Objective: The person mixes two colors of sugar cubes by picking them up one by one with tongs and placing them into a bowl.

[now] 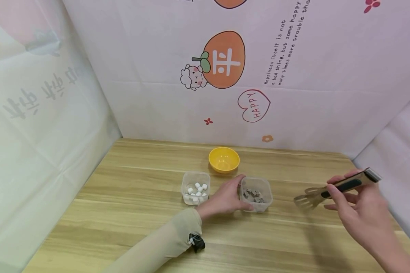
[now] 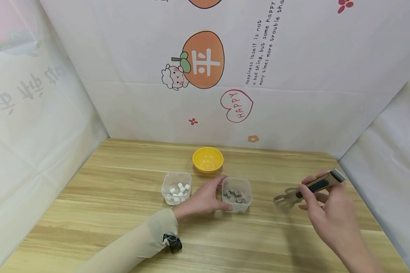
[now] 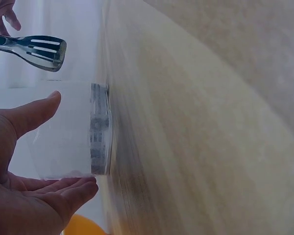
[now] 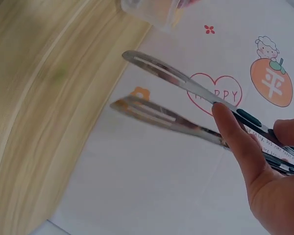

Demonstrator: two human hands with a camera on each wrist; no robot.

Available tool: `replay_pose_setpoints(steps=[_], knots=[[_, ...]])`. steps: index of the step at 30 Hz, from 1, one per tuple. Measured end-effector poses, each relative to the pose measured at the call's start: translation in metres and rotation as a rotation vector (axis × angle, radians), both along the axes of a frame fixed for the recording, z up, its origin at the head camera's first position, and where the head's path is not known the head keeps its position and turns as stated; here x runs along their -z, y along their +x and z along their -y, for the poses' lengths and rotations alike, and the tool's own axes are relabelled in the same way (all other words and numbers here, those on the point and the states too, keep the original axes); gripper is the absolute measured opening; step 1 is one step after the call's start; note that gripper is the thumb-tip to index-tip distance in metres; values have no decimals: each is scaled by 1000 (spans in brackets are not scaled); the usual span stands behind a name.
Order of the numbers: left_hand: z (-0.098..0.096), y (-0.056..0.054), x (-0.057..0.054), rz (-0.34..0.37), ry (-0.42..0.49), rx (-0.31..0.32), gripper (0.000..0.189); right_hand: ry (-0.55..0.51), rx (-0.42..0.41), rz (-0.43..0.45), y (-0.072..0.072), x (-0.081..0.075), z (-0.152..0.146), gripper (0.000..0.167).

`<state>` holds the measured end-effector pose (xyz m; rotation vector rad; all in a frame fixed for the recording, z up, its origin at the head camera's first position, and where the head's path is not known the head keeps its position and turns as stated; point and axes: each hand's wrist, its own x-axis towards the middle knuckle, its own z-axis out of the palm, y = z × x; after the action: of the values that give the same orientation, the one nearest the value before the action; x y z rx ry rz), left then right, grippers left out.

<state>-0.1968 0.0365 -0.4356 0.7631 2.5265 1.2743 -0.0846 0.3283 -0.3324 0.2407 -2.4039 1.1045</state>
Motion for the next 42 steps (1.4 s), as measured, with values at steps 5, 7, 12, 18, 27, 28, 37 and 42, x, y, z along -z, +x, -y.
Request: replay_pose_setpoints(steps=[5,7,12,18,27,28,37,42], knots=[[0,1,0,7,2,-5,95,-6,1,-33,-1,1,3,57],[0,1,0,9,4,-7,94,2,16,-51,0,1,4,66],[0,0,0,9,-6,-3,94,32,94,-81,2,0,7,61],[0,-2,0,1,-18,12,98,50,123,-117,3,0,9,46],[-1,-3,4,54,33,5,100,-25,170,-52,4,-7,14,41],[0,-3,4,61,38,3,101,-41,178,-37,5,-8,15,42],[1,-2,5,73,52,-11,103,-214,199,-7,2,-18,22,40],[2,0,4,99,70,-19,104,-266,214,-33,-1,-23,29,36]])
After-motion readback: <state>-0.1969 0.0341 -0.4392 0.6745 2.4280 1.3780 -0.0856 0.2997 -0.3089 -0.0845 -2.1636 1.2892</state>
